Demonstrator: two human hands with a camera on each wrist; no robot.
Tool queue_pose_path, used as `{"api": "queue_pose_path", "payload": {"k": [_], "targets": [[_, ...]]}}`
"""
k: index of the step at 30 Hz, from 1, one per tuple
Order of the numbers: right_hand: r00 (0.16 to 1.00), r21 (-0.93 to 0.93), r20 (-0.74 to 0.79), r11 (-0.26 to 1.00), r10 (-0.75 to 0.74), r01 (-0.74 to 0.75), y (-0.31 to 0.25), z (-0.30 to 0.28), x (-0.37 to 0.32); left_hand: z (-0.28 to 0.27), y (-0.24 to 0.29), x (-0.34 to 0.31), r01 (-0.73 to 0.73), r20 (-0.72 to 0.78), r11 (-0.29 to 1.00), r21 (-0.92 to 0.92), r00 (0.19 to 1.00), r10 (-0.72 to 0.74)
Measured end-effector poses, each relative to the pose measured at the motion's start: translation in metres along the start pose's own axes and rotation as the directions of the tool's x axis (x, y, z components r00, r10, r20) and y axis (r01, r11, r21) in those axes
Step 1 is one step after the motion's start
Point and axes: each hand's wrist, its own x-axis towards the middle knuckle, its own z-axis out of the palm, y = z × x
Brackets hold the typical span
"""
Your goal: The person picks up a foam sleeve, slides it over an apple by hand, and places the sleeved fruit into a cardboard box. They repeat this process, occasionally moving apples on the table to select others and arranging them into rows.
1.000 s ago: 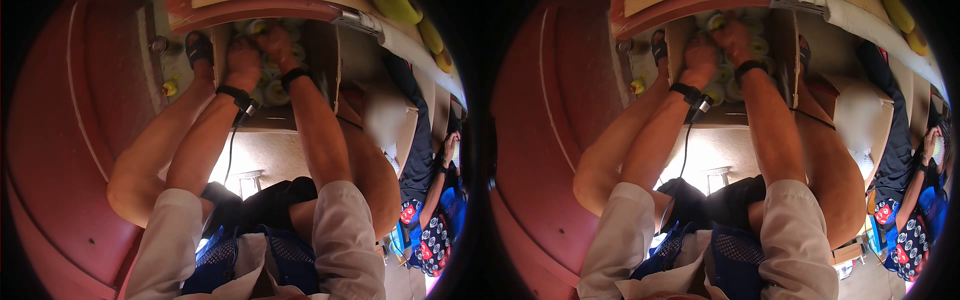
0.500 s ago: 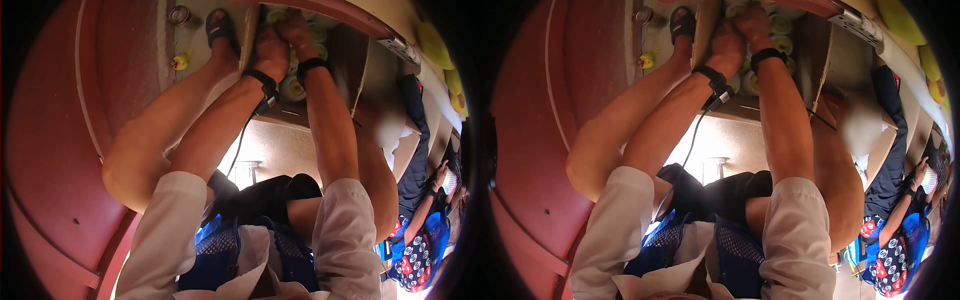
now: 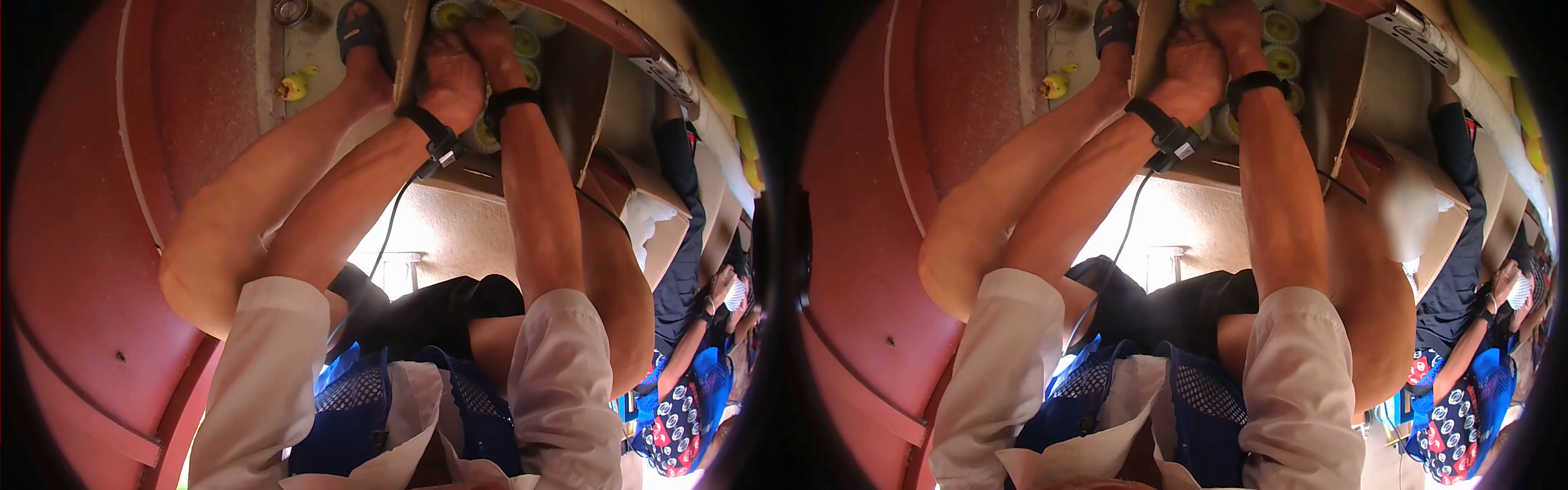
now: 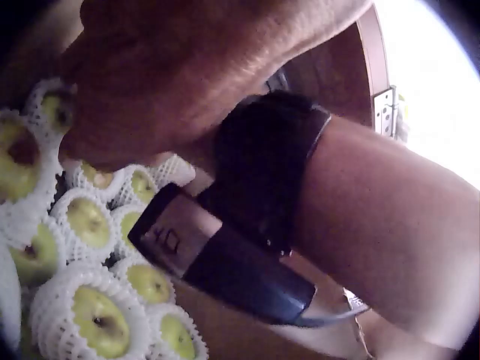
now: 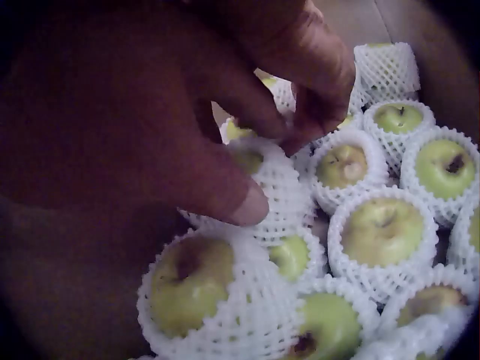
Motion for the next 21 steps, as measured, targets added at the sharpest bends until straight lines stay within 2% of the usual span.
{"api": "queue_pose_path", "payload": {"k": [1, 4, 6, 7, 8, 9, 10, 13, 16, 19, 21], "targets": [[0.998, 0.066, -0.029, 0.996, 0.058, -0.056, -0.007, -0.004, -0.005, -0.003, -0.003, -0.001, -0.036, -0.037, 0.999, 0.021, 0.999, 0.037], [0.943, 0.317, 0.145, 0.889, 0.299, -0.33, -0.015, -0.006, -0.009, -0.024, -0.01, -0.01, -0.039, 0.197, 0.999, -0.026, 0.979, 0.043], [0.992, 0.446, -0.016, 0.889, 0.122, -0.102, 0.03, 0.03, 0.01, -0.015, -0.015, -0.001, 0.166, 0.293, 0.936, -0.311, 0.953, -0.072], [0.994, 0.49, -0.104, 0.871, 0.036, 0.02, 0.048, 0.041, 0.018, -0.011, -0.016, 0.0, 0.178, 0.302, 0.919, -0.352, 0.951, -0.068], [0.998, 0.236, -0.041, 0.971, 0.046, -0.035, 0.044, 0.034, 0.017, -0.007, -0.018, 0.001, 0.191, 0.312, 0.9, -0.392, 0.948, -0.065], [0.997, -0.041, 0.016, 0.997, 0.071, -0.07, 0.033, 0.021, 0.016, -0.006, -0.021, 0.001, 0.108, 0.273, 0.933, -0.344, 0.962, -0.01], [0.992, -0.315, 0.063, 0.946, 0.106, -0.081, 0.028, 0.013, 0.018, -0.006, -0.023, 0.003, 0.026, 0.231, 0.956, -0.291, 0.972, 0.044], [0.996, -0.228, 0.045, 0.971, 0.079, -0.066, 0.022, 0.01, 0.009, -0.006, -0.023, 0.002, 0.034, 0.253, 0.98, -0.196, 0.967, 0.017], [0.993, -0.049, -0.04, 0.992, 0.114, -0.116, 0.012, 0.016, -0.003, -0.008, -0.024, -0.005, -0.038, 0.193, 0.987, -0.158, 0.979, 0.069], [0.987, -0.223, -0.015, 0.962, 0.158, -0.157, -0.015, 0.01, -0.007, 0.01, -0.024, -0.002, -0.002, 0.145, 0.982, -0.19, 0.989, 0.03], [0.99, -0.245, -0.004, 0.96, 0.138, -0.135, -0.016, 0.006, -0.003, 0.017, -0.026, 0.0, -0.025, 0.132, 0.963, -0.27, 0.989, 0.063]]}}
